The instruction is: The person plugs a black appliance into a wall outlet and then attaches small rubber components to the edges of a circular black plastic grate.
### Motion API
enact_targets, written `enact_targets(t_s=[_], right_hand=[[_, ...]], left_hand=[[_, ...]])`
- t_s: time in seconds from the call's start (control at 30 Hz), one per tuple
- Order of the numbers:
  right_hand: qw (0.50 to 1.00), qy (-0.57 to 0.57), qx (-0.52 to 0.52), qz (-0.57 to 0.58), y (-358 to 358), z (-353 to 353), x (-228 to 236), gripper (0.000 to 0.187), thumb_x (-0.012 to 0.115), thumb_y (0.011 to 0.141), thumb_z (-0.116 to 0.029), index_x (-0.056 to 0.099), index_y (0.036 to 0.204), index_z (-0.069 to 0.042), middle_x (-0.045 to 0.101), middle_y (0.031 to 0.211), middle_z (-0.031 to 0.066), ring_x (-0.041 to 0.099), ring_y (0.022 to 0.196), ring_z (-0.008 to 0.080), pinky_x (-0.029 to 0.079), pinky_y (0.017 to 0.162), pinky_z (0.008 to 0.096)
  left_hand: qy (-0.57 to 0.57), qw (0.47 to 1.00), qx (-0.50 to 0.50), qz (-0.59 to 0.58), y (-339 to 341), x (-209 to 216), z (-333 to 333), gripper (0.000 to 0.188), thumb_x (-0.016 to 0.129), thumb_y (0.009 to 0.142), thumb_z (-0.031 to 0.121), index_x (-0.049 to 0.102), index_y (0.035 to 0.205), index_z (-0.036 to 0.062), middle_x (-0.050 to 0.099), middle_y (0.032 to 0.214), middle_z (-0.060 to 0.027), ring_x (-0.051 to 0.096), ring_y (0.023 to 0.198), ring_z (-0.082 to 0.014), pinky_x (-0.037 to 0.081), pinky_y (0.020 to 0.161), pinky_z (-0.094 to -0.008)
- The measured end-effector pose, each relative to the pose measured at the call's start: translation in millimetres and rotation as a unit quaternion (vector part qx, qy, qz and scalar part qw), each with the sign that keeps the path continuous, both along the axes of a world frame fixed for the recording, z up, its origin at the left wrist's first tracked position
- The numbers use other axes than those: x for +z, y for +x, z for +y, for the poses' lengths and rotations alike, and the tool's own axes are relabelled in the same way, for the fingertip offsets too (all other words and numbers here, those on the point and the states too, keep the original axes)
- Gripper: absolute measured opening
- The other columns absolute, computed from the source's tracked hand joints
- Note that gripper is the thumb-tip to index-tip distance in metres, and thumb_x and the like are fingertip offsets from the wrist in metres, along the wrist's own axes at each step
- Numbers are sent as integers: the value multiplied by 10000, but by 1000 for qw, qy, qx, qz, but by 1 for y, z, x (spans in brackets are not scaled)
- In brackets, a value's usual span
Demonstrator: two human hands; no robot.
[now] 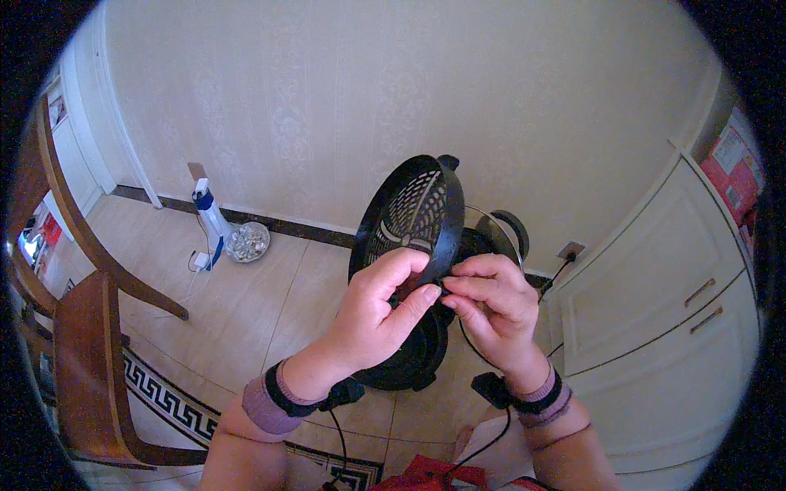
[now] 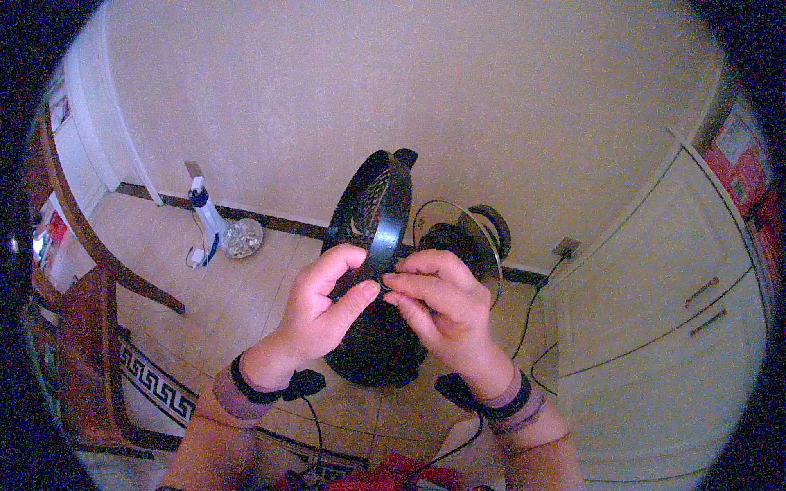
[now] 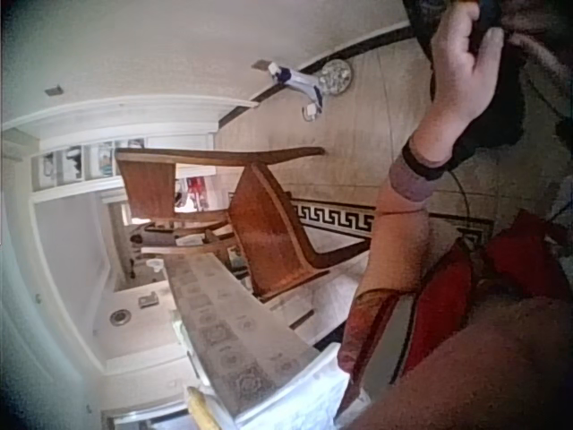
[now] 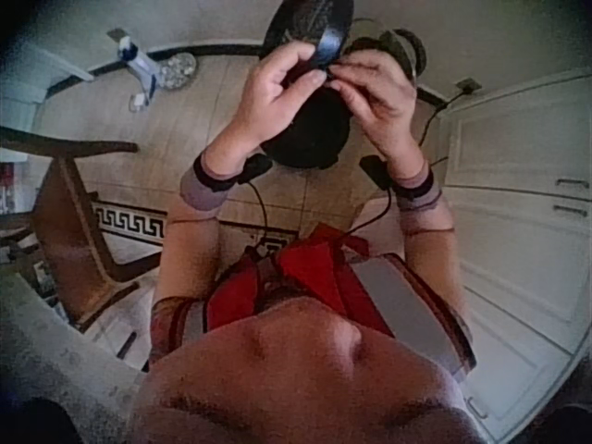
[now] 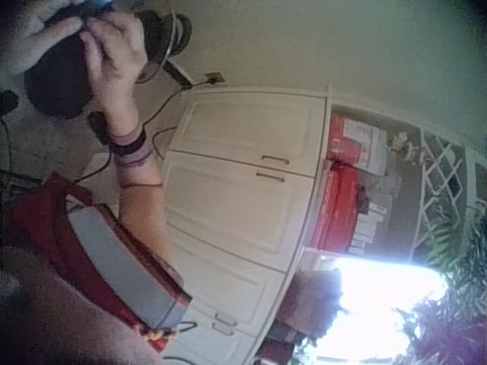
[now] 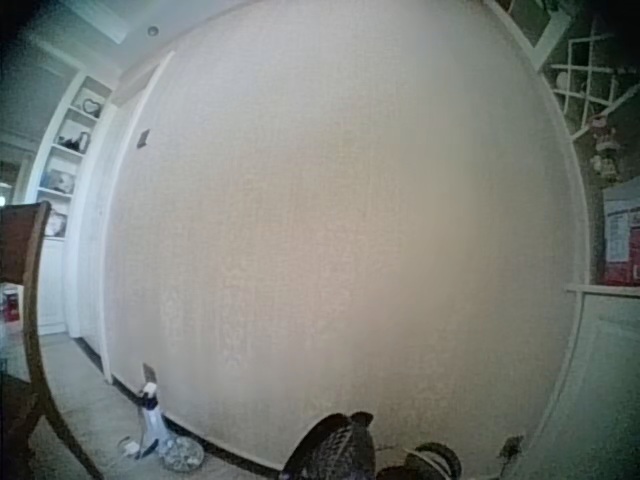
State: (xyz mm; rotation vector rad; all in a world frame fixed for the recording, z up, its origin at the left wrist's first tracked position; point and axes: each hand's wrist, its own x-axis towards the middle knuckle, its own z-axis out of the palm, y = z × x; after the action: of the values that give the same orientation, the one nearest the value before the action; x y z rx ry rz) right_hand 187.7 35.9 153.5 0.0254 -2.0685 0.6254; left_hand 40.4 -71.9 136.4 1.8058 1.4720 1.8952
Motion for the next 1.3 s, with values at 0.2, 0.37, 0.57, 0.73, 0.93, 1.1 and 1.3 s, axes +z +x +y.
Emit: enact_targets(t_s=[0.2,0.37,0.57,0.73,0.93,1.1,1.3], right_hand=[[995,85,-57,16,0,-2,-2,266,767,691,-2,694,943,-47,633,955,123,647,839,254,544,709,322],[990,116,-83,18,-1,-7,-1,222,743,702,54,670,899,-16,649,932,129,658,790,247,543,655,303],[987,129,-91,11,-1,-11,1,204,727,710,58,677,898,-2,656,931,127,661,783,247,546,669,308],[988,126,-89,6,0,-13,1,204,723,705,65,683,893,-1,658,917,124,660,774,242,544,669,301],[987,132,-87,9,1,-14,2,206,723,700,72,686,889,-2,656,908,126,659,762,239,543,657,295],[987,136,-83,13,2,-14,0,210,721,698,75,686,890,-3,653,899,129,658,750,239,541,642,292],[985,137,-106,11,1,-18,0,204,712,703,81,678,888,4,647,885,132,658,743,243,541,633,297]], left_hand=[[-40,998,22,-30,5,1,-3,168,638,843,39,560,988,4,593,879,-61,573,818,-144,467,726,-282],[-27,998,57,27,6,6,-4,157,640,817,31,572,952,-9,601,842,-99,596,773,-203,472,700,-312],[13,992,91,80,5,6,-3,144,636,786,30,584,915,-8,596,806,-134,602,737,-273,474,666,-340],[61,985,112,113,2,4,1,182,644,734,-10,580,905,-12,590,759,-129,590,667,-300,471,585,-361],[50,987,107,109,2,9,-1,181,654,694,-20,574,855,1,579,736,-121,577,646,-294,460,564,-355],[58,985,109,117,3,10,-1,179,656,683,-23,572,838,5,567,717,-112,567,628,-283,453,554,-352],[52,984,115,123,5,5,0,180,665,680,-8,589,843,-8,589,759,-135,596,683,-293,483,620,-350]])
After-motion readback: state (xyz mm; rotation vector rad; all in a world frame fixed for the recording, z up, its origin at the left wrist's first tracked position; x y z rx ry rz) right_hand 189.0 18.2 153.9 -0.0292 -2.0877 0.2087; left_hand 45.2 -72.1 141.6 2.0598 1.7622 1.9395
